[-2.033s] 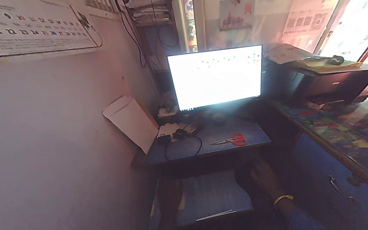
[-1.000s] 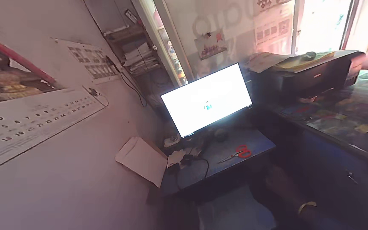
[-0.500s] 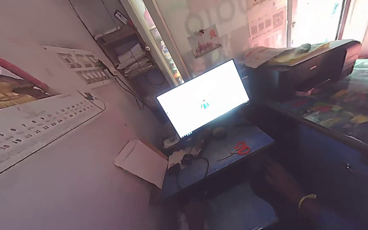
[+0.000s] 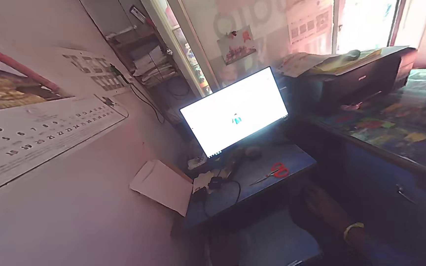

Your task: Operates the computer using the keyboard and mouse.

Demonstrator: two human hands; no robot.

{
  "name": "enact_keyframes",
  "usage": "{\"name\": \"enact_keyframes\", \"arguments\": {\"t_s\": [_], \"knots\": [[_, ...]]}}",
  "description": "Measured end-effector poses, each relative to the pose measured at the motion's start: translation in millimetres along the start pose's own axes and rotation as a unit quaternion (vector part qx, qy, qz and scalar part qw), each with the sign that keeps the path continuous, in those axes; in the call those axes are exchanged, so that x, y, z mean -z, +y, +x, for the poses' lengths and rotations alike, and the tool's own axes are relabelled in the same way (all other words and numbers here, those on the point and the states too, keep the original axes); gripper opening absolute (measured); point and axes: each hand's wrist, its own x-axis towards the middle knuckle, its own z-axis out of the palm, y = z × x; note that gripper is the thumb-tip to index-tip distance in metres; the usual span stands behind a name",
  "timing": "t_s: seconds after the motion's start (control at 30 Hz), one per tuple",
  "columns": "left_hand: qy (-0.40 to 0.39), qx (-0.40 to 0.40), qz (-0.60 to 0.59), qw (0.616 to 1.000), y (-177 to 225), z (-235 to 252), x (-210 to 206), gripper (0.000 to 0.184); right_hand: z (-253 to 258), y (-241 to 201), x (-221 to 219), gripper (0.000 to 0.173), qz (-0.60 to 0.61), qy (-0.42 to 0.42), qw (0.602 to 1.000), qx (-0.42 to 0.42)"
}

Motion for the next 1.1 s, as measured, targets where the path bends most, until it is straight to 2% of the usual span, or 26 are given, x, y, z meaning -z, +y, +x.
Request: {"name": "enact_keyframes", "arguments": {"t_s": [0.07,0.17,0.33,0.67,0.73,0.8,0.87,0.93,1.0,1.1], "knots": [[0.001,-0.004,-0.013,1.0,2,0,5,0.057,2,-1,2,0.047,0.001,0.012,1.0,0.004],[0.021,-0.005,-0.033,0.999,-8,2,-12,0.057,4,2,-1,0.046,0.007,0.01,1.0,-0.004],[-0.001,-0.005,-0.033,0.999,-2,2,4,0.058,6,0,2,0.047,0.01,0.005,1.0,-0.008],[0.069,-0.039,-0.011,0.997,-21,13,-35,0.06,9,2,-4,0.052,-0.006,0.015,1.0,-0.013],[0.075,-0.039,-0.011,0.996,-22,13,-39,0.06,8,0,-1,0.058,-0.028,0.025,0.999,0.015],[0.072,-0.037,-0.02,0.997,-21,11,-38,0.061,4,-4,0,0.059,-0.061,0.056,0.992,0.097],[0.058,-0.031,-0.025,0.997,-22,9,-38,0.061,4,-5,-5,0.062,-0.087,0.047,0.981,0.167],[0.052,-0.033,-0.031,0.998,-20,7,-31,0.062,6,-4,-15,0.062,-0.094,0.023,0.979,0.179],[0.059,-0.037,-0.039,0.997,-20,6,-28,0.06,7,-4,-17,0.056,-0.089,0.035,0.98,0.175],[0.098,-0.047,-0.046,0.993,-31,10,-50,0.061,3,-6,-13,0.058,-0.083,0.039,0.987,0.132]]}}
